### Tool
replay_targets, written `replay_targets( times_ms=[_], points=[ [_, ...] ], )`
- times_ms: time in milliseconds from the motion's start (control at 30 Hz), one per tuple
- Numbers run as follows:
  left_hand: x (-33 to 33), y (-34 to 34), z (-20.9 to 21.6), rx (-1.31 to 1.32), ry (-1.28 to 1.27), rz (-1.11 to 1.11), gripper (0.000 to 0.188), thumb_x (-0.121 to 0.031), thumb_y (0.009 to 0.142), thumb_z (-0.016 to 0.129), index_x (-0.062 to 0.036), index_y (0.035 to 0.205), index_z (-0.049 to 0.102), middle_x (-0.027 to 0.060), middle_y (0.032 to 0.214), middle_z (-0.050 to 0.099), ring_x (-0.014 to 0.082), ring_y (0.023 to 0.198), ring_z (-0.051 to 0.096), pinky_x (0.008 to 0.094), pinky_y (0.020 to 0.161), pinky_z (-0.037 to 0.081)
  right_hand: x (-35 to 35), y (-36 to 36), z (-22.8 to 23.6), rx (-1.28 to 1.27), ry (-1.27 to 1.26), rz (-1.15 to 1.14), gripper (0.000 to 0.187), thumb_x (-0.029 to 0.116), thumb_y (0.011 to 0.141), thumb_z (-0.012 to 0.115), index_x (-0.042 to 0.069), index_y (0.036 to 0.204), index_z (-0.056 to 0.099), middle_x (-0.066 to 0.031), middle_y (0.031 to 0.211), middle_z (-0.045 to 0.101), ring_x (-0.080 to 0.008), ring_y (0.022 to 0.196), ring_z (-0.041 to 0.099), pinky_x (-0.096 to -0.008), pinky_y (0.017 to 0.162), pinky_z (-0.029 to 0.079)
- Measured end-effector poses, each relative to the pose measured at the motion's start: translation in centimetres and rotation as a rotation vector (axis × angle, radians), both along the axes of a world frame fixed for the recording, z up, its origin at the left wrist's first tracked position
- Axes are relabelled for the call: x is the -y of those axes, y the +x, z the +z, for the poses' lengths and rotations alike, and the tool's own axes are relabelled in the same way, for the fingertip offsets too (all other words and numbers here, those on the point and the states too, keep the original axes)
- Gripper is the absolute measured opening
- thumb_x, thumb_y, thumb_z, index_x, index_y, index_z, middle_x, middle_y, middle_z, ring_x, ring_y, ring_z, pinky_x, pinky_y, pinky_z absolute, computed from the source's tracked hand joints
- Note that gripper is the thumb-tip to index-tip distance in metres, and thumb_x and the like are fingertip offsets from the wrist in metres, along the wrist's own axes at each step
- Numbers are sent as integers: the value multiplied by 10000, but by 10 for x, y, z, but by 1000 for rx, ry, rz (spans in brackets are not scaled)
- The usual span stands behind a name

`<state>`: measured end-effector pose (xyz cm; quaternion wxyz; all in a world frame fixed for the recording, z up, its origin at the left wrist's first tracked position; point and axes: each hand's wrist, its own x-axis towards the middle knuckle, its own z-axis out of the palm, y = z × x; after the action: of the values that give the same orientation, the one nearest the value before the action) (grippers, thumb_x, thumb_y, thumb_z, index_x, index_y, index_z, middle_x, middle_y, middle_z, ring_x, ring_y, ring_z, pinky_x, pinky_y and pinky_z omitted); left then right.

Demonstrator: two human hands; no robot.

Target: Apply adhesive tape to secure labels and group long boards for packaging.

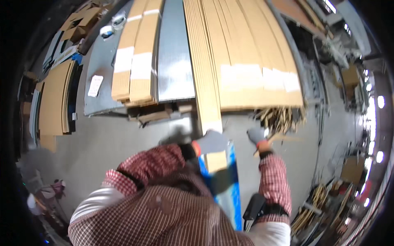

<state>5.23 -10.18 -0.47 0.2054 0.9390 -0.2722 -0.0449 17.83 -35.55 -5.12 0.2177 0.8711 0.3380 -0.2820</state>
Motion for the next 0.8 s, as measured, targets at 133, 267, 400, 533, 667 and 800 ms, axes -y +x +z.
replay_targets(
  times_ms=[133,267,400,533,667,800],
  points=[
    [-41,33,-8,-34,-633,493,433,-394,925,528,27,928,628,210,830,636,423,846,635,473,714,521,-45,-14,50,74,326,-273,212,280,888,556,114,945,674,-190,864,688,-384,790,667,-514,659,514],
    [-59,8,-20,-320,-465,776,908,-494,908,573,203,1369,219,379,1114,553,441,838,632,496,805,517,-104,-36,51,63,770,-333,184,218,830,572,76,903,664,-187,843,679,-397,783,650,-484,673,515],
    [-8,-116,-68,-22,-385,478,849,-435,807,710,191,1279,382,390,1207,504,449,1074,579,495,891,481,-62,-78,61,-641,373,-139,188,175,799,574,48,895,674,-201,881,681,-401,824,643,-458,694,512],
    [-46,-27,-6,-565,-764,769,765,-422,799,749,153,1203,446,309,1080,620,365,940,662,454,808,529,-89,-67,55,-127,529,-138,196,150,769,584,21,868,695,-225,883,676,-411,842,643,-459,730,519],
    [-72,-9,-13,-402,-1002,551,748,-380,813,756,175,1202,441,199,947,673,268,909,682,366,786,543,-111,-43,99,-177,209,-114,203,110,797,584,60,953,704,-185,913,691,-379,817,663,-467,731,527],
    [-97,-50,111,-738,-823,370,715,-261,865,717,105,1366,361,92,862,652,140,807,637,272,726,521,-148,-77,213,-776,1126,-49,323,49,797,567,-16,1106,636,-175,906,688,-345,746,657,-424,699,523]
  ],
)
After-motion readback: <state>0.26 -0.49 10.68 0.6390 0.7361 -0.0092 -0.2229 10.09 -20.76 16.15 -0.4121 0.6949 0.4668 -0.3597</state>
